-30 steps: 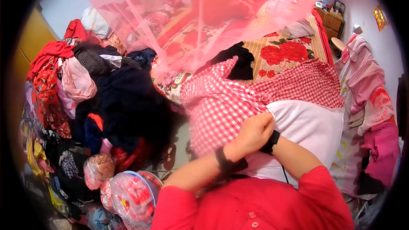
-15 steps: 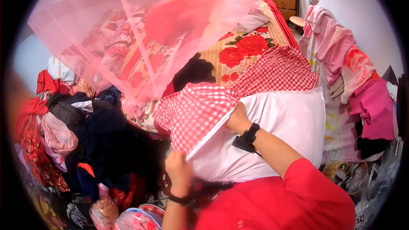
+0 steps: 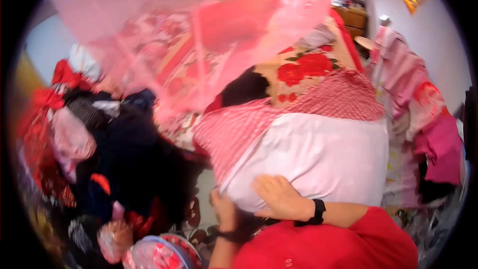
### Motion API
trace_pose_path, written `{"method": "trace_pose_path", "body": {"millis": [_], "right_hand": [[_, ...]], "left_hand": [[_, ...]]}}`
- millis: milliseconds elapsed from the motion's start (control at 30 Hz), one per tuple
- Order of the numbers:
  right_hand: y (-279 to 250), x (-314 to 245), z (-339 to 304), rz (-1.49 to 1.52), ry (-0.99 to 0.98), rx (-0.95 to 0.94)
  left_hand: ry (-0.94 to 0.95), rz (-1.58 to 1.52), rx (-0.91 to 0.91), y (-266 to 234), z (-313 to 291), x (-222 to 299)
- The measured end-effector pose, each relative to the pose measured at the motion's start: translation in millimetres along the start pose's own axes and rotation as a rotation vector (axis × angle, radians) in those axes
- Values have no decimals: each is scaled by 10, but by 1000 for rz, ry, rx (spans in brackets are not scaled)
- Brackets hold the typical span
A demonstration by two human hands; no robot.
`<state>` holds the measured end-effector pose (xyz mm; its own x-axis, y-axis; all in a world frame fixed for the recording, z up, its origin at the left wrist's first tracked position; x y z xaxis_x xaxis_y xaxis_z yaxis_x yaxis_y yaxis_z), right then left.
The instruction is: The person puts a pillowcase onto a pillow by hand, smooths the fabric, and folds a small piece of fabric on the bed.
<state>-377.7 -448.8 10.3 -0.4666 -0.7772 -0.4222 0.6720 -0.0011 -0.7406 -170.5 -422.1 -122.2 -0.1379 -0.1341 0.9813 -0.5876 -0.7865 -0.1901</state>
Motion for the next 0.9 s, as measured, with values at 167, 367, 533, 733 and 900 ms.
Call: {"method": "trace_pose_path", "body": {"millis": [167,367,533,733,900], "right_hand": [[247,334,-49,-218,53,161],[161,404,325,-5,178,123],[56,447,476,167,241,269],[325,771,349,599,549,178],[568,914,299,1448,803,106]], "left_hand": [[280,-44,0,495,3,700],[431,-83,119,387,-131,1105],[614,11,14,314,-340,1472],[773,86,-198,416,-679,1618],[654,-93,-407,597,-906,1624]]}}
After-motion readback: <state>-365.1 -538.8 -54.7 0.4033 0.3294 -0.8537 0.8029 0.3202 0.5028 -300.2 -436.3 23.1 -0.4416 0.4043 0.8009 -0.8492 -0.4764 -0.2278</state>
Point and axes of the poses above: each hand's wrist, its own z-axis towards the middle knuckle, its own y-axis out of the palm, x = y × z, the point moved 4 cm from there along z, towards the middle knuckle, and after that the axes turned 12 degrees about x, right-handed, at the moved point
